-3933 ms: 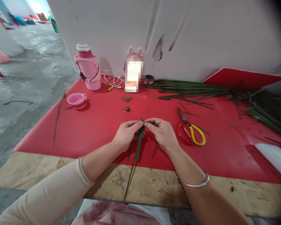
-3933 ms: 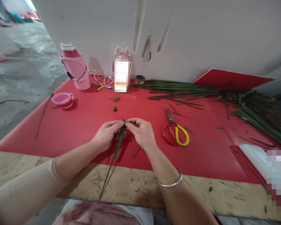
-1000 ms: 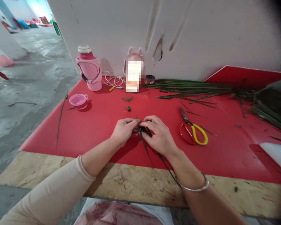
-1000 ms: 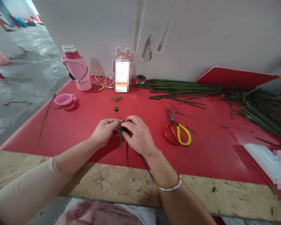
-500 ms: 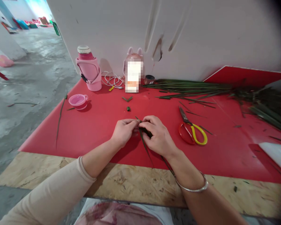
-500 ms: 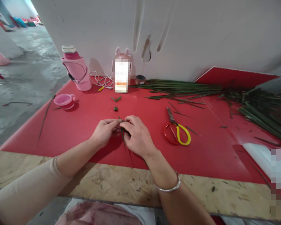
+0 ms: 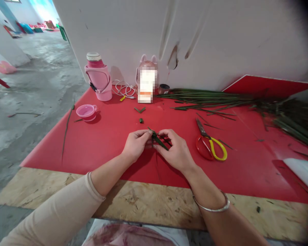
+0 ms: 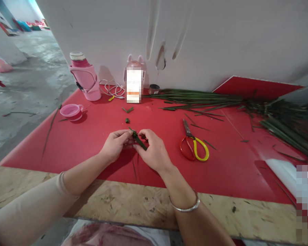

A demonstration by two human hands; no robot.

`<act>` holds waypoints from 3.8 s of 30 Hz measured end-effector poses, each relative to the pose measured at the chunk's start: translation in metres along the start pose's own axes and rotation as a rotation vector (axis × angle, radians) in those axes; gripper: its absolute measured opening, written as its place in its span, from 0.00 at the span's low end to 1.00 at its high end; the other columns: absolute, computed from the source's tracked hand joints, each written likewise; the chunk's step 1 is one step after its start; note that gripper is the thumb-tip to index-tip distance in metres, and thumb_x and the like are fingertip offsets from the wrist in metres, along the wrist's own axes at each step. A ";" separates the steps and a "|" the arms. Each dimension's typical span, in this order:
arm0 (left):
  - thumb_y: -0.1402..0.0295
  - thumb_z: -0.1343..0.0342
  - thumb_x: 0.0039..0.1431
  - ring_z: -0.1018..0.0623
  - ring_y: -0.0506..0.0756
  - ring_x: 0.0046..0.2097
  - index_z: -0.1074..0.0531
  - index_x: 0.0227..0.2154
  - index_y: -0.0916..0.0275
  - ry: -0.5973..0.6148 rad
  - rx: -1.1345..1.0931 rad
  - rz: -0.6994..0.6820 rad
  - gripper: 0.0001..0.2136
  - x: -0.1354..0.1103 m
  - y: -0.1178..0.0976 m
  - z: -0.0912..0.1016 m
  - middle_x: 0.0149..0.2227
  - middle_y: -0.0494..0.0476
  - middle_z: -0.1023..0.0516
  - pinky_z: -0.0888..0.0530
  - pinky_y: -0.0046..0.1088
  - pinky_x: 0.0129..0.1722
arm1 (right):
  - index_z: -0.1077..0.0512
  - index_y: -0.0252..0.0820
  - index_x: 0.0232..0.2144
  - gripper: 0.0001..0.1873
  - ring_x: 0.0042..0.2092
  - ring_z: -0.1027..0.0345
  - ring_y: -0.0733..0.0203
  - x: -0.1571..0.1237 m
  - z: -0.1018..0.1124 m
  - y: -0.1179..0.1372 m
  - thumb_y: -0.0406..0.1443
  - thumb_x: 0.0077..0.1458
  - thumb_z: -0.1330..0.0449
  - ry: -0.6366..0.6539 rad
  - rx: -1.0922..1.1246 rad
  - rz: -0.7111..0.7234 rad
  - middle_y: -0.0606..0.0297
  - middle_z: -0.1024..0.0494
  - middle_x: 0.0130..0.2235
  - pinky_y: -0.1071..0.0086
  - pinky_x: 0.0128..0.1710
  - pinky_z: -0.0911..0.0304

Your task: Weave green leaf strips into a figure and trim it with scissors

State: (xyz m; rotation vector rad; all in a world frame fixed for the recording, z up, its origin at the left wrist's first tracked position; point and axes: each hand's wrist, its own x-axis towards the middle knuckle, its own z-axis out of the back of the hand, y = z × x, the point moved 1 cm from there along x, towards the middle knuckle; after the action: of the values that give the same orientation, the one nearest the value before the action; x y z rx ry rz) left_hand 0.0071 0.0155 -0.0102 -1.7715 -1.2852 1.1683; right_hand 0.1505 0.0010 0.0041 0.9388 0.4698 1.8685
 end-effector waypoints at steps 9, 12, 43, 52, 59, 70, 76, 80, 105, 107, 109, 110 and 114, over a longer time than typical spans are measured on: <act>0.61 0.38 0.43 0.31 0.45 0.23 0.27 0.26 0.65 0.083 -0.077 0.029 0.11 0.000 -0.001 -0.001 0.23 0.49 0.28 0.31 0.22 0.26 | 0.36 0.43 0.34 0.10 0.28 0.36 0.65 -0.003 -0.005 0.003 0.36 0.48 0.39 -0.089 0.146 -0.158 0.67 0.29 0.29 0.72 0.28 0.38; 0.61 0.38 0.43 0.31 0.46 0.24 0.26 0.27 0.65 0.114 -0.068 0.024 0.12 -0.001 -0.001 -0.001 0.24 0.50 0.28 0.29 0.24 0.28 | 0.35 0.43 0.34 0.08 0.30 0.34 0.65 -0.003 -0.004 0.003 0.35 0.50 0.41 -0.114 0.196 -0.158 0.67 0.29 0.29 0.72 0.29 0.38; 0.68 0.43 0.48 0.26 0.53 0.36 0.22 0.30 0.65 0.246 0.369 -0.217 0.08 -0.007 0.003 -0.006 0.29 0.53 0.22 0.31 0.26 0.39 | 0.35 0.44 0.36 0.15 0.30 0.33 0.64 0.009 0.006 0.001 0.37 0.45 0.36 -0.160 0.212 -0.177 0.68 0.30 0.29 0.70 0.29 0.36; 0.74 0.37 0.41 0.28 0.46 0.27 0.32 0.35 0.64 0.272 -0.019 -0.067 0.15 -0.006 0.004 -0.011 0.25 0.48 0.26 0.32 0.21 0.30 | 0.37 0.44 0.36 0.14 0.24 0.36 0.68 0.013 0.009 -0.015 0.44 0.48 0.43 -0.122 0.910 -0.582 0.70 0.30 0.28 0.73 0.23 0.39; 0.71 0.35 0.39 0.31 0.44 0.21 0.36 0.27 0.64 0.233 -0.151 0.040 0.14 -0.007 0.001 -0.008 0.20 0.46 0.30 0.37 0.18 0.20 | 0.26 0.39 0.34 0.12 0.25 0.37 0.70 0.008 0.011 -0.016 0.32 0.41 0.38 0.101 1.046 -0.628 0.67 0.26 0.27 0.76 0.23 0.41; 0.70 0.38 0.42 0.38 0.41 0.16 0.36 0.22 0.65 0.325 -0.214 0.279 0.10 -0.009 -0.001 -0.005 0.16 0.43 0.39 0.39 0.14 0.15 | 0.26 0.45 0.28 0.08 0.27 0.33 0.69 0.008 0.013 -0.011 0.32 0.41 0.33 -0.008 0.771 -0.340 0.70 0.25 0.27 0.74 0.28 0.36; 0.70 0.37 0.41 0.37 0.42 0.17 0.33 0.24 0.65 0.243 -0.023 0.193 0.10 -0.009 -0.001 -0.005 0.18 0.44 0.35 0.38 0.16 0.16 | 0.23 0.44 0.27 0.03 0.36 0.30 0.64 0.009 0.016 -0.013 0.34 0.45 0.36 0.063 0.621 -0.273 0.66 0.23 0.32 0.70 0.39 0.35; 0.71 0.37 0.40 0.35 0.43 0.19 0.33 0.24 0.65 0.164 0.138 0.061 0.10 -0.012 0.000 -0.009 0.18 0.44 0.33 0.36 0.18 0.19 | 0.24 0.41 0.27 0.05 0.33 0.30 0.66 0.009 0.011 -0.016 0.35 0.42 0.34 0.092 0.659 -0.379 0.67 0.23 0.29 0.71 0.37 0.35; 0.65 0.35 0.42 0.25 0.49 0.28 0.25 0.38 0.67 0.173 0.022 0.024 0.18 -0.013 0.012 -0.015 0.29 0.56 0.22 0.27 0.26 0.31 | 0.35 0.43 0.36 0.24 0.22 0.41 0.70 0.010 0.003 -0.015 0.31 0.33 0.33 -0.236 0.862 -0.522 0.79 0.34 0.18 0.73 0.25 0.45; 0.63 0.35 0.42 0.27 0.47 0.25 0.24 0.36 0.67 0.112 0.094 -0.020 0.17 -0.012 0.013 -0.015 0.26 0.55 0.23 0.29 0.23 0.26 | 0.35 0.42 0.35 0.23 0.22 0.40 0.70 0.008 -0.002 -0.012 0.31 0.33 0.33 -0.235 0.891 -0.559 0.79 0.34 0.18 0.73 0.26 0.44; 0.62 0.36 0.43 0.30 0.45 0.22 0.23 0.35 0.66 0.091 0.159 -0.057 0.16 -0.013 0.011 -0.015 0.24 0.53 0.24 0.32 0.21 0.22 | 0.35 0.42 0.34 0.23 0.22 0.39 0.71 0.007 -0.003 -0.009 0.32 0.33 0.32 -0.201 0.947 -0.621 0.78 0.33 0.19 0.74 0.26 0.42; 0.62 0.37 0.44 0.32 0.45 0.22 0.23 0.36 0.66 0.088 0.184 -0.074 0.16 -0.014 0.010 -0.014 0.23 0.53 0.25 0.34 0.20 0.21 | 0.35 0.42 0.35 0.23 0.22 0.38 0.71 0.006 -0.002 -0.007 0.33 0.33 0.32 -0.174 0.979 -0.660 0.78 0.32 0.19 0.74 0.26 0.42; 0.61 0.38 0.45 0.34 0.44 0.21 0.23 0.36 0.64 0.054 0.231 -0.142 0.16 -0.015 0.005 -0.012 0.23 0.52 0.25 0.36 0.20 0.20 | 0.35 0.43 0.34 0.23 0.23 0.33 0.69 0.006 0.004 -0.006 0.35 0.34 0.31 -0.094 1.082 -0.769 0.74 0.27 0.23 0.73 0.26 0.38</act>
State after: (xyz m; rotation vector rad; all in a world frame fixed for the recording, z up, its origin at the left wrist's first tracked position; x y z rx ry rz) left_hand 0.0185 -0.0005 -0.0057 -1.5108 -1.1730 1.1315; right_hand 0.1558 0.0085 0.0046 1.2463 1.6011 0.7810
